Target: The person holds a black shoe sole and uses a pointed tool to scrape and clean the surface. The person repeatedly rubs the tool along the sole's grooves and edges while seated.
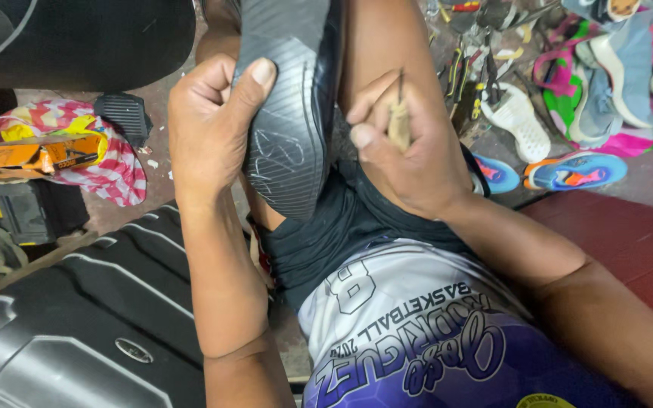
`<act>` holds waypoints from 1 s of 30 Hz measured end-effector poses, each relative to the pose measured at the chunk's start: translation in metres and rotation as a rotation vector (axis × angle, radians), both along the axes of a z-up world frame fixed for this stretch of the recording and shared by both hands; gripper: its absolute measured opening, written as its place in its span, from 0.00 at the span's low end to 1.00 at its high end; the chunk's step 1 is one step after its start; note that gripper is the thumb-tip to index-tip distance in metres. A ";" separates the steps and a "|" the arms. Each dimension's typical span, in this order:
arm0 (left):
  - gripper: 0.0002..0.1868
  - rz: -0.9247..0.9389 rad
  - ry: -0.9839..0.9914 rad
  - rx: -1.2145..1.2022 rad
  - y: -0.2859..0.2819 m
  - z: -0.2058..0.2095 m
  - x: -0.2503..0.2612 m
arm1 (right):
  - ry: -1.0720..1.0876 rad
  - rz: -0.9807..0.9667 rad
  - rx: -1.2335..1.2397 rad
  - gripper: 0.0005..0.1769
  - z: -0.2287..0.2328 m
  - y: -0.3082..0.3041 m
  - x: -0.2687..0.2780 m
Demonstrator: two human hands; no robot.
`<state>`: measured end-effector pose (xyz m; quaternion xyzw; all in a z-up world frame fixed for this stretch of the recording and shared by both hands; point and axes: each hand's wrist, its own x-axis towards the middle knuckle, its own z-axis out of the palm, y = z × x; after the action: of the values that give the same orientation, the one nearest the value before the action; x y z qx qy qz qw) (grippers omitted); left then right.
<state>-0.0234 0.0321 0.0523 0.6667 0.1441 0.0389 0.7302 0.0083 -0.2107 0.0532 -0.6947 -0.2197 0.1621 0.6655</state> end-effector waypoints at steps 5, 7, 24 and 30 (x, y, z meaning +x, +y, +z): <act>0.21 0.161 -0.020 0.176 -0.011 -0.001 0.004 | 0.101 0.033 -0.143 0.13 0.006 0.009 -0.003; 0.20 0.206 -0.015 0.110 -0.013 -0.004 0.010 | 0.053 0.014 -0.192 0.13 0.008 0.012 0.002; 0.18 0.320 -0.264 -0.315 -0.050 -0.053 0.042 | -0.404 -0.094 -0.353 0.13 0.012 -0.005 0.033; 0.13 0.366 -0.297 -0.450 -0.055 -0.062 0.058 | -0.571 -0.112 -0.431 0.13 0.009 -0.008 0.058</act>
<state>0.0350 -0.0225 -0.0102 0.4387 0.1585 0.2335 0.8531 0.0660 -0.2192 0.0625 -0.8473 -0.3189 -0.0327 0.4235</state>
